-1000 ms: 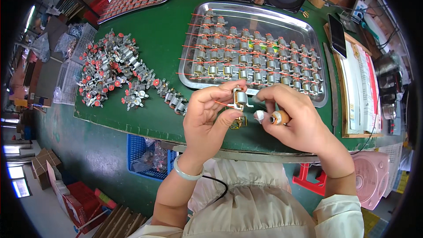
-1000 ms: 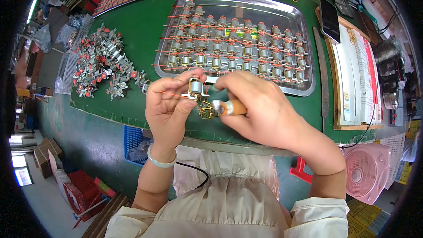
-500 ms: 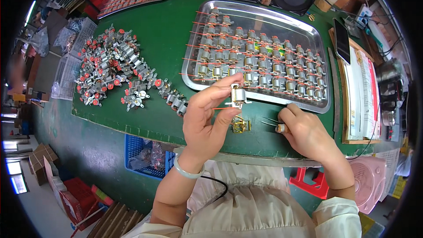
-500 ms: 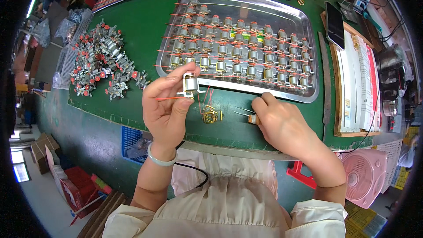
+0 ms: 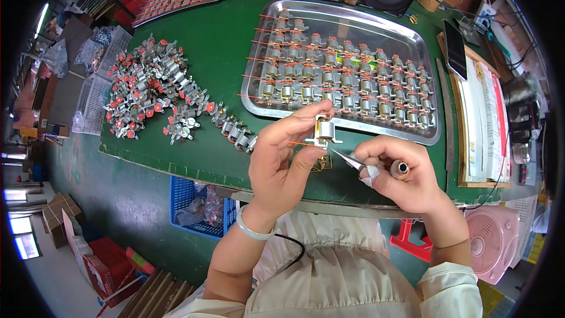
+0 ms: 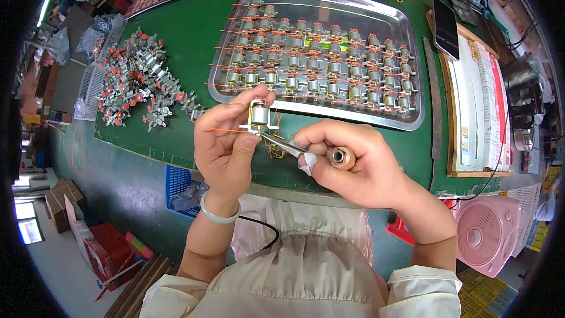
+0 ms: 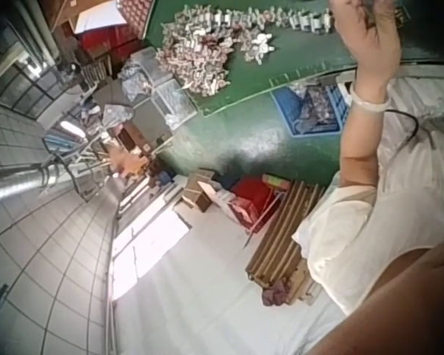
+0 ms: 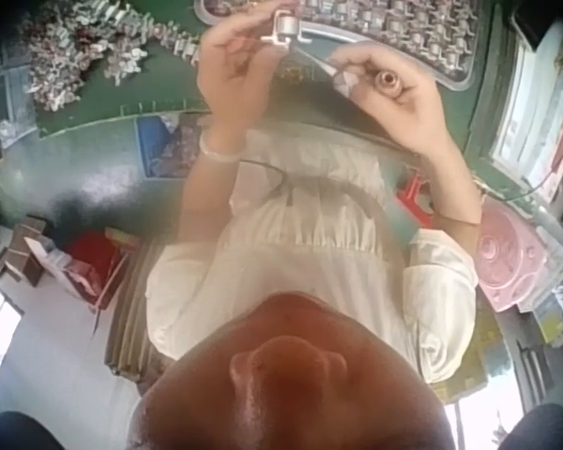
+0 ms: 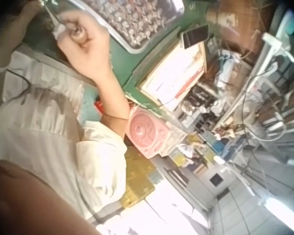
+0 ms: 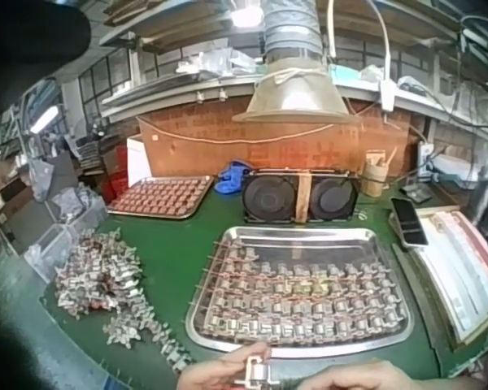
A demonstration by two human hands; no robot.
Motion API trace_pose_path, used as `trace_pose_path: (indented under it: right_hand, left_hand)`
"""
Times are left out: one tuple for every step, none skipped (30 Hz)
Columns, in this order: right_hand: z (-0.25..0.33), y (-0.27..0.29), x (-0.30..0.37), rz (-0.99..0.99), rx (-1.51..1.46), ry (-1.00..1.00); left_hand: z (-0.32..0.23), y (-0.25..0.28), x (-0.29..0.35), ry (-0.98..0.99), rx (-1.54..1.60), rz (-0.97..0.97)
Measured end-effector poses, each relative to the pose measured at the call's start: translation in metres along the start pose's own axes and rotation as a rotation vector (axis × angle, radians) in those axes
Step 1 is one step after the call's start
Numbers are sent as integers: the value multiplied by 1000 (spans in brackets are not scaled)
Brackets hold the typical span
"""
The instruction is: Assemble small electronic motors by manually attaching components and using handheld assembly tools.
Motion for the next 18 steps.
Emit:
trace_pose_path:
  right_hand:
    - [-4, 0, 0, -5, -66, -22]
    - [-8, -1, 1, -12, -132, -45]
    - [-8, -2, 0, -14, -132, -44]
    - [-7, -3, -1, -3, -161, -31]
    - [-6, -4, -2, 10, -192, -18]
    - [-5, -4, -2, 10, -192, -17]
    - [-8, -5, -2, 15, -253, -56]
    - [-12, -7, -2, 22, -315, -94]
    - [-11, -5, -2, 23, -315, -92]
    - [-16, -9, -2, 57, -425, -139]
    - [-22, -13, -1, 88, -534, -189]
    - [-23, -12, -1, 87, -534, -189]
    - [-25, -14, -1, 97, -582, -197]
    - [-26, -16, -1, 109, -631, -204]
    - [-25, -16, 0, 109, -631, -203]
    - [-24, -14, 1, 97, -575, -193]
    - [-22, -12, 2, 86, -519, -184]
    - [-21, -13, 3, 85, -516, -182]
  left_hand:
    - [0, 0, 0, 3, 2, 1]
    - [-1, -1, 0, 3, 2, 2]
    - [-1, -2, 0, 0, 10, 9]
    - [-1, -2, 0, -2, 19, 16]
    - [-2, -2, 0, -2, 18, 17]
    - [-2, -3, 0, -6, 9, 26]
    - [-3, -3, -1, -11, -1, 35]
    - [-4, -4, -1, -11, -3, 35]
    - [-4, -4, -1, -14, 2, 30]
    - [-5, -4, -1, -16, 7, 26]
    - [-4, -5, -1, -16, 8, 27]
    - [-4, -6, 0, -20, 7, 24]
    - [-3, -6, -1, -25, 5, 21]
    - [-4, -6, -1, -25, 4, 22]
    - [-4, -6, -1, -21, 6, 23]
    - [-4, -7, -2, -17, 9, 25]
    - [-3, -7, -1, -19, 9, 26]
    - [-2, -5, -1, -14, 9, 6]
Point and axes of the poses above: each hand's wrist, its own x-axis away from the middle knuckle, its own y-axis out of the back of the hand, z = x × y, the point moved 10 cm from there along -x, towards the middle knuckle, and after that the axes turned 12 degrees about z, right-handed, at the moved point
